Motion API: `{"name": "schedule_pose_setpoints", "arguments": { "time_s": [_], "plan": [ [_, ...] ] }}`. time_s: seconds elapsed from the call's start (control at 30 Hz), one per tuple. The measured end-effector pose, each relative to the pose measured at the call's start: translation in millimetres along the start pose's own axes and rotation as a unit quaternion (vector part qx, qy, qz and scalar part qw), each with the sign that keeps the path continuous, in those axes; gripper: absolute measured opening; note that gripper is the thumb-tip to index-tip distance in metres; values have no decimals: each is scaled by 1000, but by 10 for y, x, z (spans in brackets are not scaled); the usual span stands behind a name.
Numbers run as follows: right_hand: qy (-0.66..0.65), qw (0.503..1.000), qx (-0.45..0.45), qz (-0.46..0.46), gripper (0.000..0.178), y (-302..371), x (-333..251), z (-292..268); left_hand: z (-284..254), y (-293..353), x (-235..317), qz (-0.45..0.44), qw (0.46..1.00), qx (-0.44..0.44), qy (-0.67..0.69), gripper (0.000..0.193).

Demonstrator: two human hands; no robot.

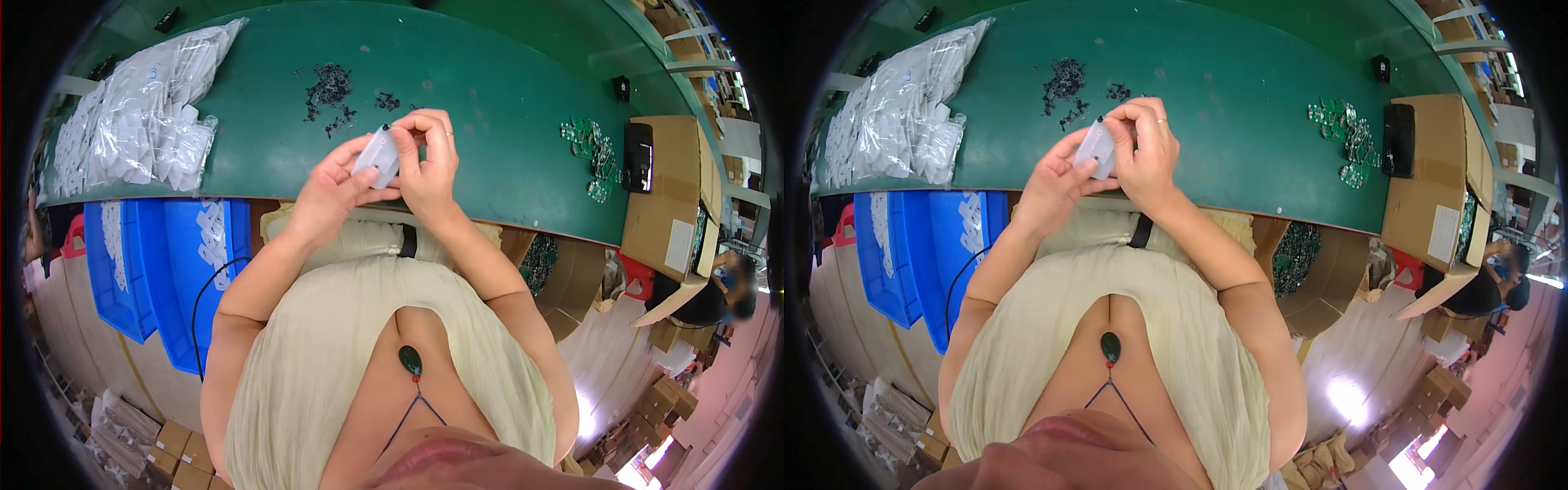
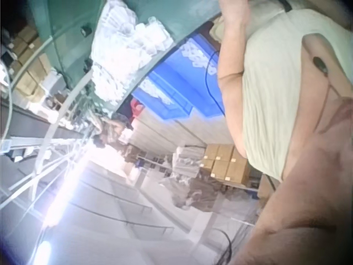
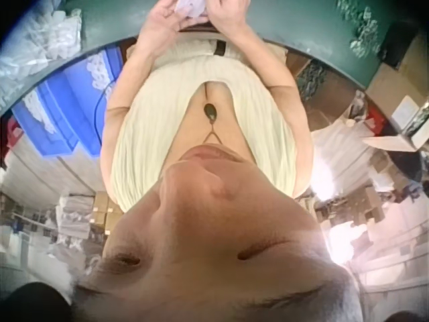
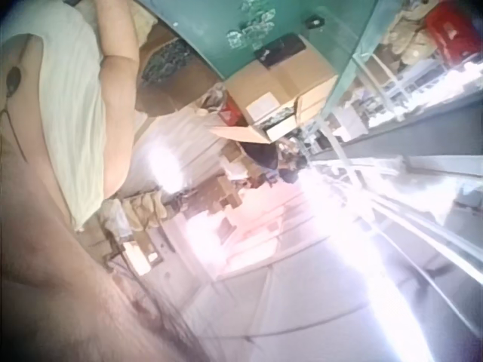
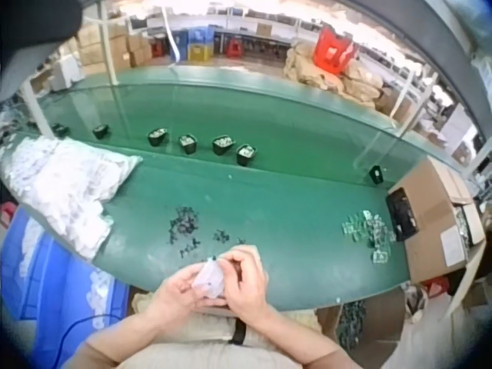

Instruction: Assembling PCB components into plastic housings on a production line.

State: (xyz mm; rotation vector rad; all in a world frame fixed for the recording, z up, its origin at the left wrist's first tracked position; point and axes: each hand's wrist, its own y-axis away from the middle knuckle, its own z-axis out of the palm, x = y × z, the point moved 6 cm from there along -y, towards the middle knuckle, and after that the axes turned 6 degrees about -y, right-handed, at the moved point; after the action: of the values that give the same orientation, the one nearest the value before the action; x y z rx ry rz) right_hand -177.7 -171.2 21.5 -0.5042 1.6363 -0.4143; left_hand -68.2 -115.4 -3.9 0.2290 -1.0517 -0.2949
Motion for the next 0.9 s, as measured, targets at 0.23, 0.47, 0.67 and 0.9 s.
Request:
{"name": "schedule_pose_setpoints", "arguments": {
  "time_s": [0.23,0.47,0.67,0.9],
  "plan": [
    [17,999,-16,-38,12,-38,-130,-83,-197,-37,60,48,990,57,-123,19],
    [32,997,-71,6,12,54,-81,-48,-139,5,64,89,984,56,-143,17],
    [61,994,-88,-29,11,75,-111,-38,-123,3,81,105,980,44,-162,16],
    [-44,981,-156,106,9,100,-69,-5,-39,90,146,236,932,109,-253,22]
  ]
}}
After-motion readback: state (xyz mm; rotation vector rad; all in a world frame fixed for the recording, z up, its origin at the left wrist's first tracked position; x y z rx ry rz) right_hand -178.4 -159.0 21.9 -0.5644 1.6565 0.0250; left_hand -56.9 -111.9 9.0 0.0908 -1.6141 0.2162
